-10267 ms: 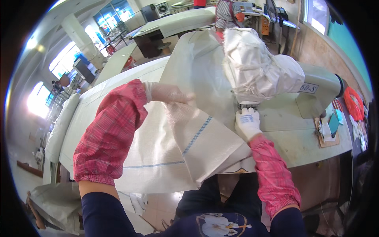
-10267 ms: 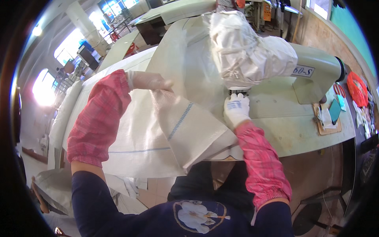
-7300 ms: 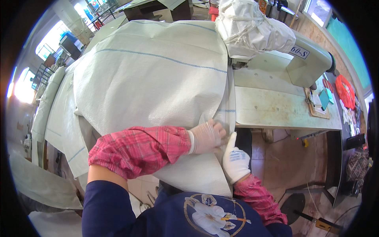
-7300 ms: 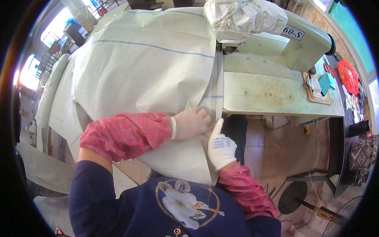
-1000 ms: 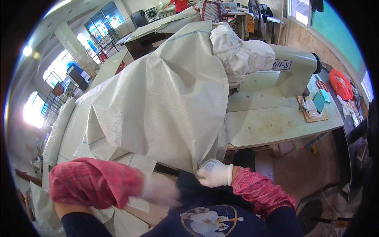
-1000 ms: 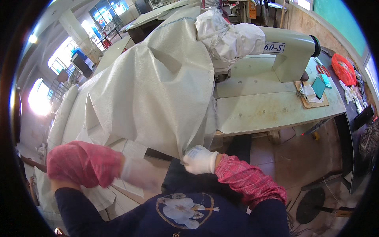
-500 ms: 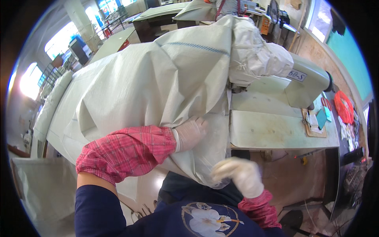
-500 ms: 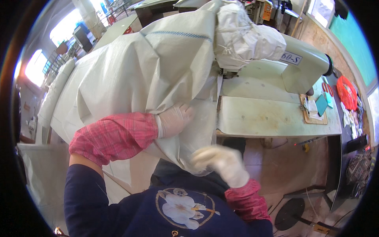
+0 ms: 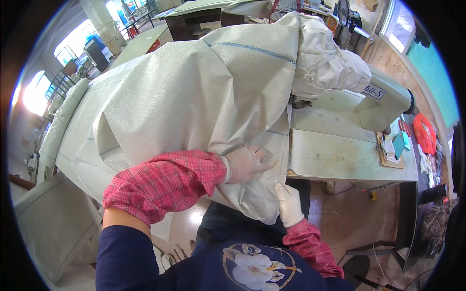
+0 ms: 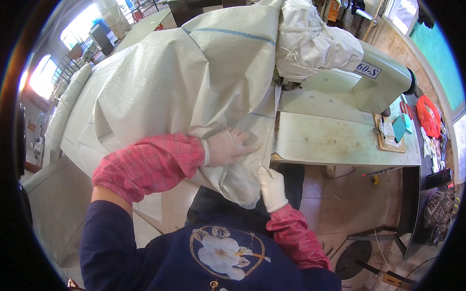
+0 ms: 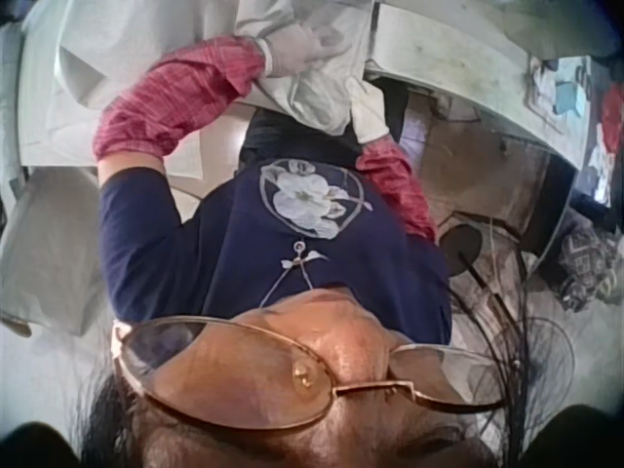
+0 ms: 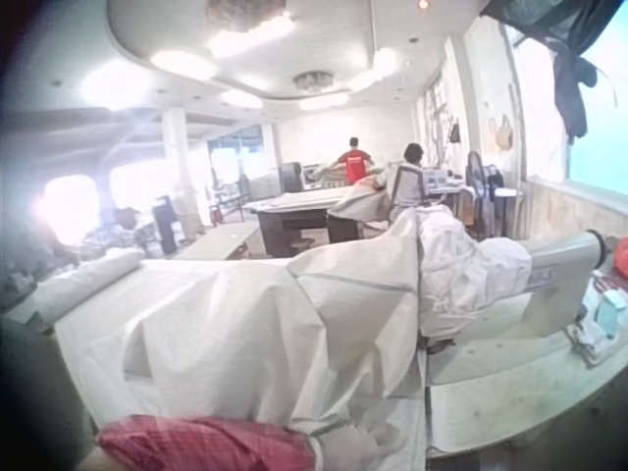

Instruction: The person repeatedly folds a large white fabric sheet on a worktable in a textile workshop. They align edges, fold the fabric in half multiple times, and smooth it with gloved hands. The process is repeated several times throughout the clip.

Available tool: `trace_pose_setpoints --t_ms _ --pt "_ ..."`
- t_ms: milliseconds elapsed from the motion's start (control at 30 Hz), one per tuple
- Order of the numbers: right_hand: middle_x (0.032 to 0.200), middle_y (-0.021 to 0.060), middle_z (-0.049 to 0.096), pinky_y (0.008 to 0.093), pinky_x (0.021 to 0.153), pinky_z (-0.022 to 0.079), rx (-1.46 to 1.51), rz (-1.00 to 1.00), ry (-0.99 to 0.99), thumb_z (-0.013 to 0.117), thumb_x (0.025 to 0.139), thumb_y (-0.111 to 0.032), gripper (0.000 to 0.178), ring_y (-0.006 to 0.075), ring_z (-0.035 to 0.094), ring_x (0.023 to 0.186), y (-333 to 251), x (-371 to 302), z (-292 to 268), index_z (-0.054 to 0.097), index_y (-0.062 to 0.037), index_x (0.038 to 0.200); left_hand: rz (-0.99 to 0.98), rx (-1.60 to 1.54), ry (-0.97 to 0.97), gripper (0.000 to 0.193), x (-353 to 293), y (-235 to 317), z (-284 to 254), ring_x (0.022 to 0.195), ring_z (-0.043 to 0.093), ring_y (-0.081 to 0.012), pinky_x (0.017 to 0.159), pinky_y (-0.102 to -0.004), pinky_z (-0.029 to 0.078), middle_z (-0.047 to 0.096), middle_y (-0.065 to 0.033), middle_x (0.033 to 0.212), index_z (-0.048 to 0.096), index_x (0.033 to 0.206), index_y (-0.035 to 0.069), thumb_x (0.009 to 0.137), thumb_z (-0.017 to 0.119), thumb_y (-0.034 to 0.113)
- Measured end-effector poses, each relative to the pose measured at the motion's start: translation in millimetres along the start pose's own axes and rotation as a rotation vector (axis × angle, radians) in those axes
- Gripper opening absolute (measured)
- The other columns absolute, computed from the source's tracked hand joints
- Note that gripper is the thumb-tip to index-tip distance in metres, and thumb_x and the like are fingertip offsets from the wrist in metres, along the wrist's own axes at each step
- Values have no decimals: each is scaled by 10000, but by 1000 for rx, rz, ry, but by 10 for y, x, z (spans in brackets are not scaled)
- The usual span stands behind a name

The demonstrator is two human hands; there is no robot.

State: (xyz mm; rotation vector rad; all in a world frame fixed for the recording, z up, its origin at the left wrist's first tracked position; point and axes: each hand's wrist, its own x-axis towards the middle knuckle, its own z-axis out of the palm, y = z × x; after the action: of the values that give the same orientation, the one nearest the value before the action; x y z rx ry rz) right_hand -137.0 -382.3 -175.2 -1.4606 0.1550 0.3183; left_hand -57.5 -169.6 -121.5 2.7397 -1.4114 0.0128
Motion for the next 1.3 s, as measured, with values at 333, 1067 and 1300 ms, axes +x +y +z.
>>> trace_pose_setpoints --t_ms 333,1067,1300 --pt "699 227 617 471 586 467 -1050 -336 81 490 892 -124 609 376 621 602 -324 -222 -224 300 81 1433 89 88 -5 439 156 453 113 931 571 -263 807 -401 469 573 -72 965 577 1292 236 853 577 242" --pt "956 223 696 461 802 544 -1502 -352 28 526 850 -166 247 372 676 938 -1031 1842 -78 671 -14 980 -514 756 -701 276 177 -1047 -873 1094 607 -285 934 -439 400 679 -118 1137 700 1087 65 879 560 181" --pt "983 194 655 490 795 475 -1293 -493 277 580 872 -208 182 394 612 935 -1212 1715 -172 632 -74 982 -610 -83 716 133 -365 -807 -1053 827 650 -256 728 -350 503 644 -161 897 681 938 16 837 614 70"
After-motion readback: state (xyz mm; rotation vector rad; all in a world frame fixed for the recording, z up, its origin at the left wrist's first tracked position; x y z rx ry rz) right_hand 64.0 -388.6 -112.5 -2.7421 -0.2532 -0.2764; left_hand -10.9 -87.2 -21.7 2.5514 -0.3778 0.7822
